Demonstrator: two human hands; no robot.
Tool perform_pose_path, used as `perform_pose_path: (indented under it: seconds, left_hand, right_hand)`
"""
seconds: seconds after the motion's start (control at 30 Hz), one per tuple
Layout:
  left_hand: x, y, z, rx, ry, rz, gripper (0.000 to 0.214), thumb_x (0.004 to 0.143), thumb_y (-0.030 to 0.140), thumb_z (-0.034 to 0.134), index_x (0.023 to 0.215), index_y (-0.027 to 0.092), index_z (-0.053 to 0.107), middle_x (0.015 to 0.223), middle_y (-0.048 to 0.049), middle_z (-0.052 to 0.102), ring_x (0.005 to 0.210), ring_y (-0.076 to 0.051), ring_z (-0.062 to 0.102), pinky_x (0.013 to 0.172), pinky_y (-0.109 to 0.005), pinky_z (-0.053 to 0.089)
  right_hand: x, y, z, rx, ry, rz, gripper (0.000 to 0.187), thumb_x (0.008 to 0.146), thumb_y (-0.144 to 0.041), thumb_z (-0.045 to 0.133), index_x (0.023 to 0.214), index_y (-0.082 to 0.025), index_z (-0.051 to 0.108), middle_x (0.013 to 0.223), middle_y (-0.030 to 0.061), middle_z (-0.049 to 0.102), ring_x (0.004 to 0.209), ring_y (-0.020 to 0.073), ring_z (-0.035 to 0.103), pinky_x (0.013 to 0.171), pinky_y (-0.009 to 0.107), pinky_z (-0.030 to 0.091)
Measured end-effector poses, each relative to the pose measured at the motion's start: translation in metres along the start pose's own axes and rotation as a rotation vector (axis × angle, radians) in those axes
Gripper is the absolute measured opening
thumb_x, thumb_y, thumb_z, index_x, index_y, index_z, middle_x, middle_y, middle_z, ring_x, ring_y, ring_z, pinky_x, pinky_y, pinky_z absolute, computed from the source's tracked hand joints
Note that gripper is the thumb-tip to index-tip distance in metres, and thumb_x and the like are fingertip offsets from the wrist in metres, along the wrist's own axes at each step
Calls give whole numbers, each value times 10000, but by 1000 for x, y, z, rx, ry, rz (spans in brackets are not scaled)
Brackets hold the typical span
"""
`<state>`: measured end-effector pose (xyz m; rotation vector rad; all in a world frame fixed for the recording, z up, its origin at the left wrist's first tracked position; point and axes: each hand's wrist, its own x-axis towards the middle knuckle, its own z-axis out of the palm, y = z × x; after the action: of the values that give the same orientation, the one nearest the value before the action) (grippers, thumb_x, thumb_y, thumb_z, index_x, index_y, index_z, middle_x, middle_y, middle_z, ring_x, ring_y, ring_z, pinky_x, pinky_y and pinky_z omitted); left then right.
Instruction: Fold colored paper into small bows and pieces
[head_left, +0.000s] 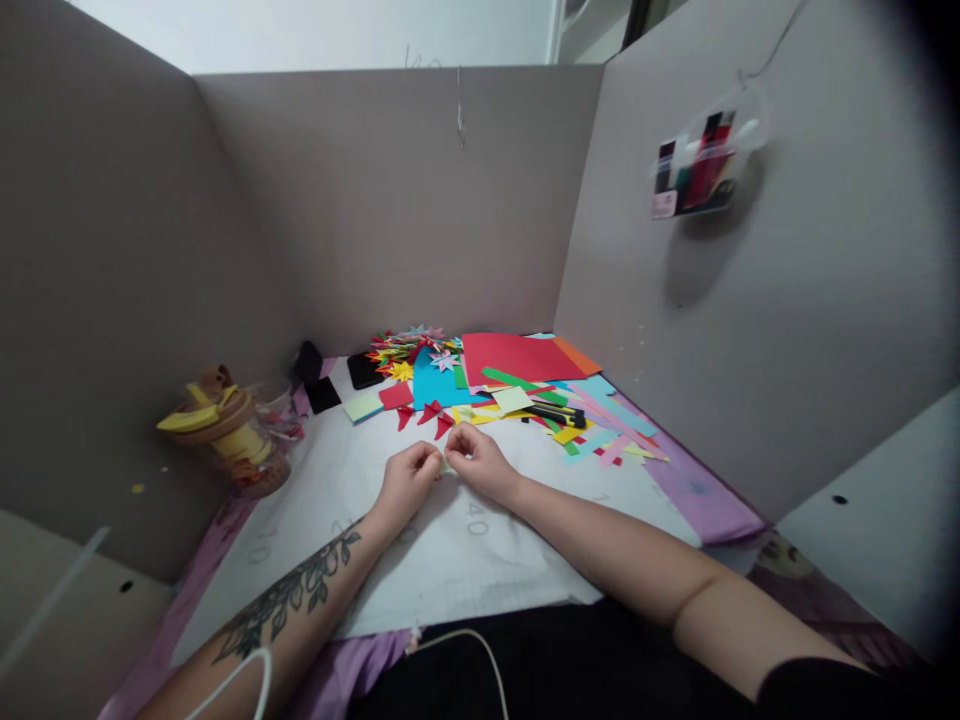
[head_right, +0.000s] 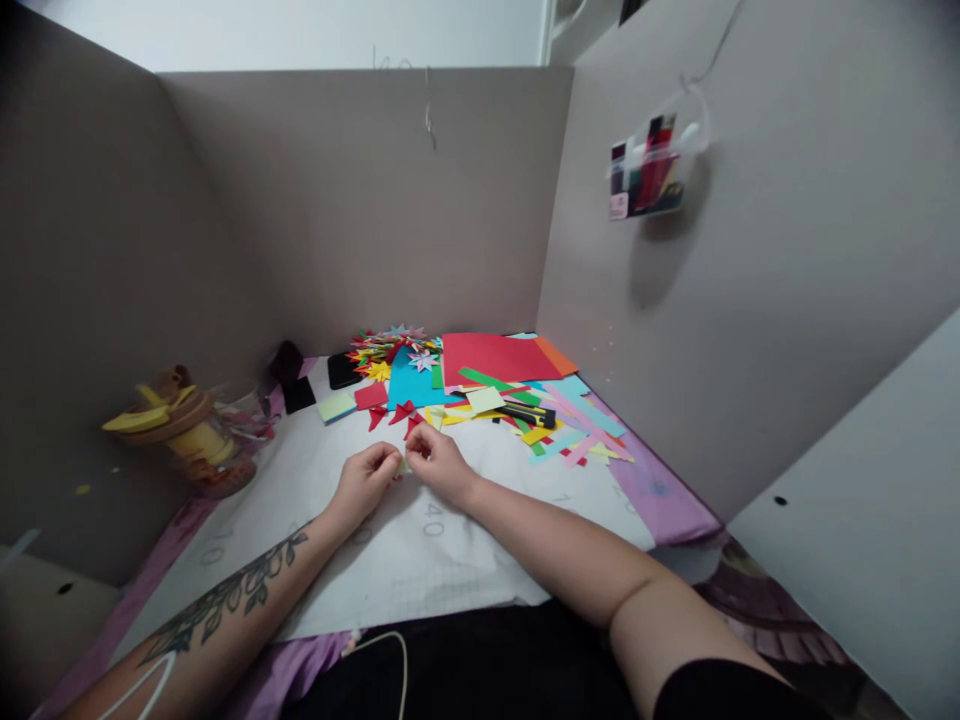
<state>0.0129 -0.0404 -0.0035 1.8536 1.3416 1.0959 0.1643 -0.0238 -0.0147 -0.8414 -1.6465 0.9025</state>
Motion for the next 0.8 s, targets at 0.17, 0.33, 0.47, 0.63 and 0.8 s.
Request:
perform_pose_path:
  seconds: [0.17,0.33,0.47,0.63,0.8]
  left_hand:
    - [0,-1,1,10,-3,-2,171,758,249,469,622,169,533,556,35,540,548,-113,479,550,-213,369]
    - [1,-1,1,9,-7,-9,191,764,281,491,618,167,535,541,33,521,545,-117,465,539,-218,352]
    - [3,-3,2,-83,-39,-25,186,776,328,511,693,166,551,589,27,537,554,-116,479,539,-218,365]
    - [6,-11,5,-305,-72,-32,237,731,272,574,943,169,544,775,1,589,641,-113,552,606,-226,435]
    - [6,-12,5,-350,-89,-36,505,636,190,665,1114,173,502,795,-3,578,696,-122,567,631,-232,449]
  right_hand:
    - [-1,1,0,9,-7,0,51,727,-176,505,756,-187,464,677,-37,479,615,107,462,583,234,370]
    - [-3,0,2,-2,-26,-3,68,732,-194,514,767,-190,456,684,-38,480,621,107,466,591,234,375]
    - [-1,2,2,14,0,26,78,726,-196,511,747,-192,436,665,-46,453,600,103,446,574,230,361]
    - [4,8,-1,31,63,75,100,698,-182,508,743,-197,420,629,-62,418,553,96,409,534,220,324]
    - [5,9,-4,68,78,93,113,689,-180,508,754,-199,417,649,-58,423,561,98,416,543,223,339]
